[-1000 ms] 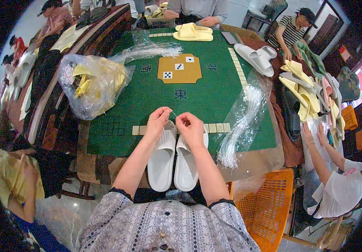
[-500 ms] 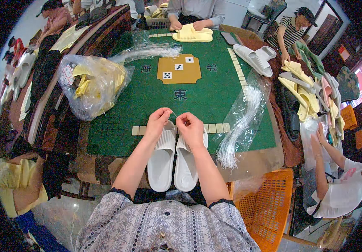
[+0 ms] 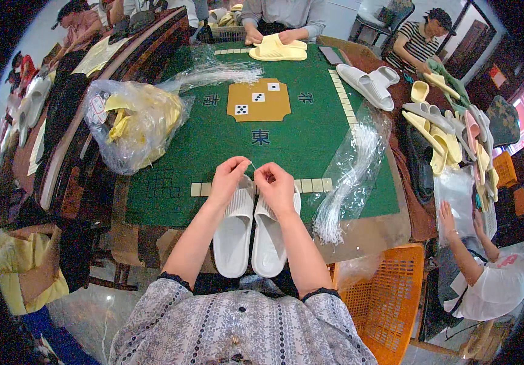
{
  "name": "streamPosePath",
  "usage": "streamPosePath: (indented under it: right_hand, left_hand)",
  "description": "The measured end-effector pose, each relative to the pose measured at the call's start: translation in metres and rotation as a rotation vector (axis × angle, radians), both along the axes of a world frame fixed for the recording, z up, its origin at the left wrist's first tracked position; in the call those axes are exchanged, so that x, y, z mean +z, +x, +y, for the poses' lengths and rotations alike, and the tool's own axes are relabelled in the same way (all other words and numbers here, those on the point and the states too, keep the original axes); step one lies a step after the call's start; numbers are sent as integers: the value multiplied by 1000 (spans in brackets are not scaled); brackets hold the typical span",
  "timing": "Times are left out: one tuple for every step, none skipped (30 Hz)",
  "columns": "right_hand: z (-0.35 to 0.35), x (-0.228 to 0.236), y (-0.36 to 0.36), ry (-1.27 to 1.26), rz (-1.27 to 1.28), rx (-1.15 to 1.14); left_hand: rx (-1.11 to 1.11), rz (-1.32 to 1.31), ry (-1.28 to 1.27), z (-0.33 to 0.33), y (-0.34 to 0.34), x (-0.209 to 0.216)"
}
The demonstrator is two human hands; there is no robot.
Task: The person pairs slippers together by taking plastic fasteners from the table and threading them through each pair of slippers by hand.
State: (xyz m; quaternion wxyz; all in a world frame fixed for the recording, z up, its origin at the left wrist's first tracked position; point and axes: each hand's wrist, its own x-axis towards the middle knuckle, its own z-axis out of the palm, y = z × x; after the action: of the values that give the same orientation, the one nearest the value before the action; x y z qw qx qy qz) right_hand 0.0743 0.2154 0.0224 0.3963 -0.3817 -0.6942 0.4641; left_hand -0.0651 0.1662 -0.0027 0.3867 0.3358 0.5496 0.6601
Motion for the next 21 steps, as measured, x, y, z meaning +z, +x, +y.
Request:
streamPosePath:
  right_hand:
    - [0, 0, 1, -10, 5, -1]
    - [0, -1, 2, -21, 10, -1]
    - [0, -1, 1, -20, 12, 2]
    - [0, 0, 0, -20, 13, 7]
    - [0, 0, -1, -20, 13, 13]
    - [-1, 1, -1, -21, 13, 13]
    - [-2, 3, -2, -29, 45, 5]
    - [-3, 4, -2, -37, 77, -2]
    - [-3, 4, -2, -37, 77, -3]
    - [-2, 4, -1, -40, 78, 0]
    - [-2, 3, -1, -43, 80, 3]
    - [0, 0, -1, -43, 80, 3]
    - [1, -3, -1, -48, 79, 0]
    - [2, -6, -1, -54, 78, -2]
    - [2, -6, -1, -54, 78, -3]
    - [2, -7, -1, -64, 70, -11]
    - [2, -7, -1, -73, 63, -18]
    - [2, -8, 0, -73, 63, -19]
    - [3, -9, 0, -64, 61, -18]
    - [4, -10, 0, -54, 59, -17]
    - [3, -9, 0, -54, 60, -16]
  left_hand:
    - [-3, -2, -16, -1, 1, 2]
    - [-6, -4, -33, -1, 3, 5]
    - [-3, -2, -32, -1, 1, 3]
    - [6, -62, -41, -1, 0, 2]
    - [15, -122, -50, -2, -2, 1]
    - [15, -123, -50, -2, -3, 2]
    - [-16, -147, -77, -3, -5, 3]
    - [-47, -171, -104, -4, -6, 3]
    - [-48, -171, -103, -3, -5, 4]
    - [-50, -145, -102, -3, -4, 5]
    - [-52, -118, -101, -3, -3, 6]
    - [-89, -154, -44, -3, -3, 4]
    - [-89, -154, -44, -3, -3, 3]
    - [-87, -135, -49, -2, -3, 2]
    - [-86, -116, -54, -2, -2, 3]
    - [-87, -117, -55, -3, -2, 4]
    - [-109, -82, -71, -3, -1, 5]
    - [-130, -45, -86, -4, 0, 5]
    - [-131, -45, -85, -4, 0, 5]
    - [-124, -16, -86, -3, 1, 5]
    - [-115, 14, -87, -3, 0, 4]
